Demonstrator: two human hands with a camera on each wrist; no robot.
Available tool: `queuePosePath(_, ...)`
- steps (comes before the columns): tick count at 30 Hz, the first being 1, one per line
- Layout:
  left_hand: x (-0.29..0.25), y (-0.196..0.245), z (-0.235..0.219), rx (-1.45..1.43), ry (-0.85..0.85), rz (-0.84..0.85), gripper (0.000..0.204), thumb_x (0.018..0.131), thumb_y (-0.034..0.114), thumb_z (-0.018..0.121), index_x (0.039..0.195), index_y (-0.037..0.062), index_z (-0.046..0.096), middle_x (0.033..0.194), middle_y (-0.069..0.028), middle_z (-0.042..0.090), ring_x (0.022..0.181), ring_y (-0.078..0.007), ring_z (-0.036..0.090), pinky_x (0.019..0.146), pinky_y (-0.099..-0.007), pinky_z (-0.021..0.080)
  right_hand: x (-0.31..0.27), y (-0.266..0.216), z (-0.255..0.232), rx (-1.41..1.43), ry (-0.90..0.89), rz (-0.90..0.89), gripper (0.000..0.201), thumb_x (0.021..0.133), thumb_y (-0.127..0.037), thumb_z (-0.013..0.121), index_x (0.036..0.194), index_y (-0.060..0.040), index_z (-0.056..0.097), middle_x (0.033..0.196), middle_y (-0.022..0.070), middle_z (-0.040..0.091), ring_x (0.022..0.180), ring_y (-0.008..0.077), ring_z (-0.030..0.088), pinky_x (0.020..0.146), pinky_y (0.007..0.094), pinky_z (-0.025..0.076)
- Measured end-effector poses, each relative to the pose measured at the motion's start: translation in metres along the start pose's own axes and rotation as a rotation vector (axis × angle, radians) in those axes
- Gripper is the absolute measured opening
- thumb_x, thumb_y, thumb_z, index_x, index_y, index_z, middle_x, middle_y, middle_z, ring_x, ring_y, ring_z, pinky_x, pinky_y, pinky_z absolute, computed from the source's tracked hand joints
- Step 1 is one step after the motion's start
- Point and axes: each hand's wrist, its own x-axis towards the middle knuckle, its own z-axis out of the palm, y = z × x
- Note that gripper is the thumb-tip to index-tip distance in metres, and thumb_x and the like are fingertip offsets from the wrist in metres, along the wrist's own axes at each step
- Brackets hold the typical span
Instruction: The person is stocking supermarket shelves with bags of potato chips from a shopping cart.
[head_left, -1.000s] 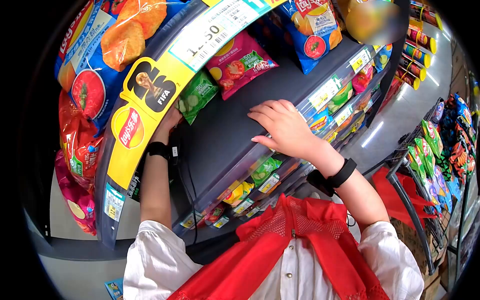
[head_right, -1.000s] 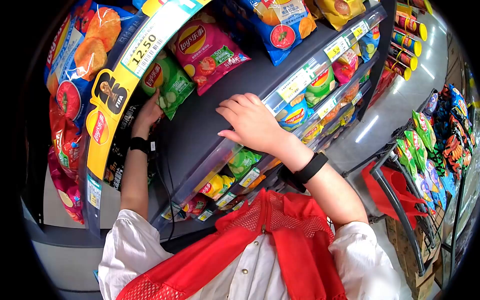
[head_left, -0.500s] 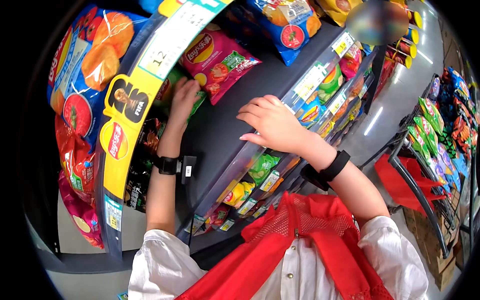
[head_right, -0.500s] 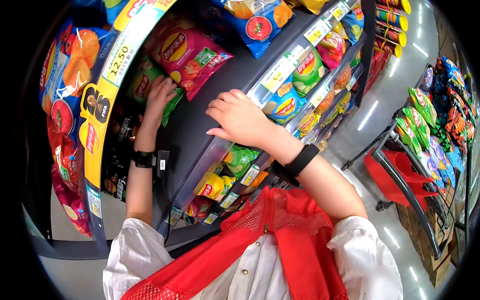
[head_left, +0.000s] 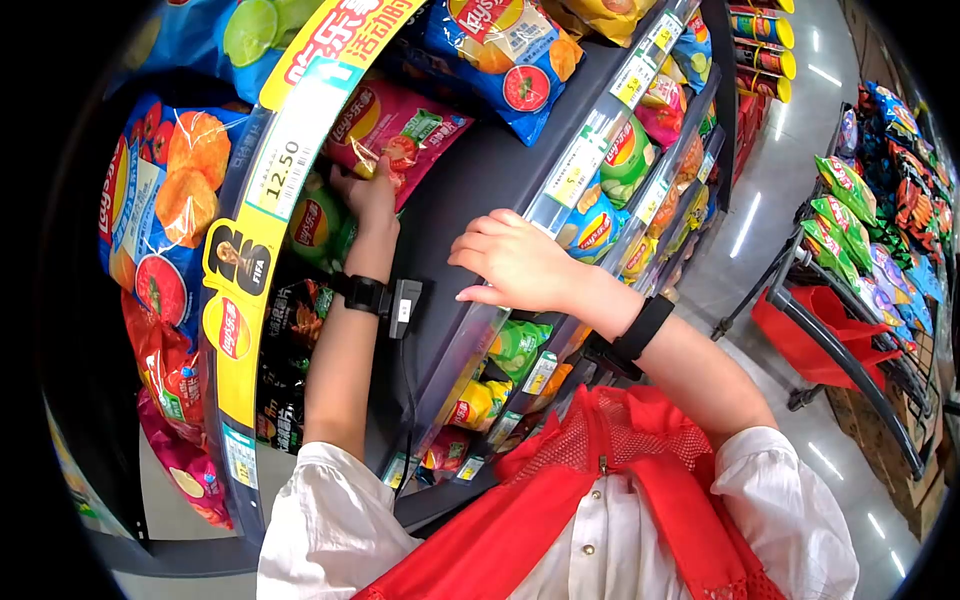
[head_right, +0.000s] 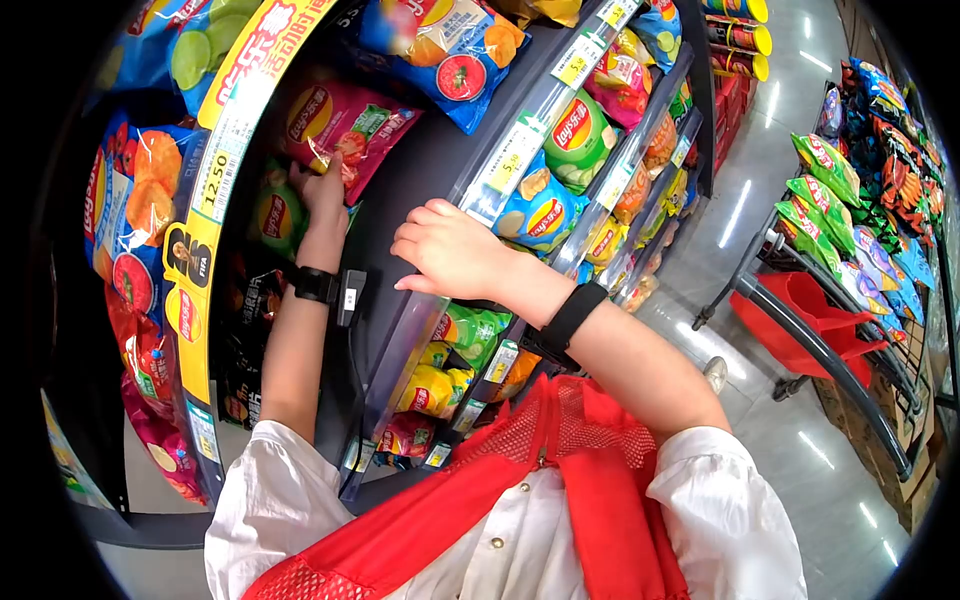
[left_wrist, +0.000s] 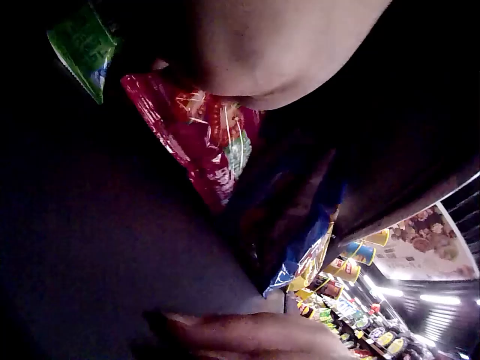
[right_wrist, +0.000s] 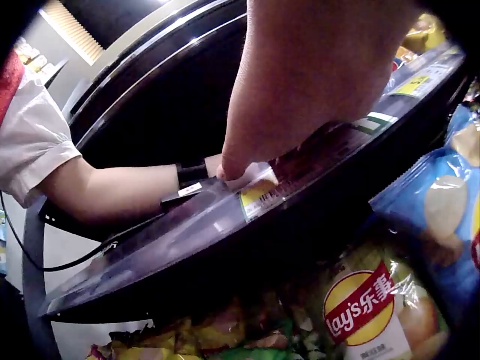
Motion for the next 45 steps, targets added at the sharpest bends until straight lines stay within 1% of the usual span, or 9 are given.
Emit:
queuePosePath(3, 0.014, -0.005, 0.001, -0.054, -0.145, -0.22, 0.067, 0.071, 0.008, 0.071, 0.125, 0.001, 0.032, 0.115, -0.0148, 0.049, 0.107, -0.0227, 0.048, 0.088, -0.0357, 0.041, 0.001, 0.0, 0.0, -0.001, -0.003, -0.007, 0.034, 0.074, -0.032, 0.062, 0.094, -0.006, 0.058, 0.098, 0.0036, 0.057, 0.096, 0.0199, 0.05, 0.087, 0.0327, 0.035)
queuePosePath(5, 0.0, 0.032, 0.007, -0.29, -0.306, -0.638, 0.055, 0.07, 0.011, 0.072, 0.116, 0.0025, 0.044, 0.111, -0.0115, 0.053, 0.105, -0.0214, 0.05, 0.087, -0.038, 0.043, 0.001, 0.0, -0.001, -0.003, -0.001, -0.009, 0.034, 0.074, -0.032, 0.062, 0.094, -0.006, 0.058, 0.098, 0.0034, 0.057, 0.096, 0.0199, 0.05, 0.087, 0.0327, 0.035)
queuePosePath(10, 0.032, -0.008, 0.009, -0.58, -0.383, -0.632, 0.039, 0.073, 0.007, 0.068, 0.108, 0.0028, 0.05, 0.105, -0.009, 0.056, 0.095, -0.0224, 0.056, 0.082, -0.0376, 0.047, 0.001, 0.0, -0.001, -0.009, 0.003, -0.012, 0.033, 0.074, -0.032, 0.061, 0.094, -0.0062, 0.058, 0.098, 0.0032, 0.057, 0.096, 0.0199, 0.05, 0.086, 0.0324, 0.035)
queuePosePath(16, 0.019, 0.004, 0.022, -0.547, -0.183, -0.458, 0.036, 0.074, 0.002, 0.065, 0.107, 0.0011, 0.051, 0.102, -0.0089, 0.058, 0.089, -0.0222, 0.058, 0.078, -0.0361, 0.049, 0.001, 0.001, -0.001, 0.007, -0.003, -0.018, 0.033, 0.075, -0.033, 0.061, 0.094, -0.0063, 0.058, 0.099, 0.0031, 0.057, 0.095, 0.0199, 0.05, 0.086, 0.0324, 0.035)
queuePosePath(24, -0.01, 0.022, -0.047, -0.271, -0.194, -0.815, 0.035, 0.081, 0.016, 0.054, 0.115, 0.0115, 0.045, 0.126, -0.0046, 0.037, 0.125, -0.0232, 0.024, 0.104, -0.0449, 0.007, 0.001, 0.001, -0.002, 0.002, 0.038, -0.036, 0.03, 0.074, -0.033, 0.061, 0.089, -0.0069, 0.06, 0.092, 0.0026, 0.057, 0.092, 0.0196, 0.05, 0.085, 0.0317, 0.035)
queuePosePath(27, -0.017, 0.006, -0.072, -0.302, -0.345, -0.776, 0.051, 0.076, 0.016, 0.059, 0.123, 0.01, 0.038, 0.123, -0.0046, 0.041, 0.122, -0.0214, 0.027, 0.104, -0.0435, 0.01, 0.003, 0.0, -0.002, -0.015, 0.049, -0.034, 0.03, 0.074, -0.033, 0.061, 0.089, -0.0076, 0.06, 0.092, 0.0025, 0.057, 0.093, 0.0194, 0.05, 0.085, 0.0317, 0.035)
queuePosePath(36, -0.008, -0.017, -0.099, -0.348, -0.519, -0.572, 0.037, 0.085, 0.012, 0.046, 0.122, 0.0037, 0.044, 0.124, -0.0092, 0.046, 0.114, -0.0215, 0.043, 0.097, -0.0386, 0.033, 0.001, 0.003, 0.0, 0.021, 0.017, -0.078, 0.033, 0.074, -0.035, 0.06, 0.091, -0.0067, 0.06, 0.098, 0.0064, 0.058, 0.095, 0.0235, 0.051, 0.084, 0.0362, 0.037)
queuePosePath(40, -0.046, 0.033, -0.089, -0.28, -0.702, -0.476, 0.033, 0.089, 0.014, 0.044, 0.121, 0.0038, 0.043, 0.119, -0.0091, 0.048, 0.111, -0.0201, 0.046, 0.095, -0.0337, 0.035, -0.016, -0.005, -0.015, -0.131, 0.02, -0.113, 0.035, 0.07, -0.028, 0.064, 0.098, -0.0078, 0.057, 0.117, 0.0107, 0.049, 0.116, 0.0279, 0.039, 0.097, 0.0418, 0.03)
queuePosePath(45, -0.098, 0.09, -0.081, -0.194, -0.876, -0.32, 0.03, 0.091, 0.019, 0.045, 0.116, 0.0028, 0.045, 0.107, -0.0063, 0.052, 0.097, -0.0154, 0.052, 0.086, -0.0293, 0.041, -0.078, -0.024, -0.124, -0.225, -0.066, 0.118, 0.047, 0.068, -0.026, 0.067, 0.109, -0.0078, 0.051, 0.126, 0.012, 0.041, 0.122, 0.0293, 0.033, 0.099, 0.0454, 0.028)
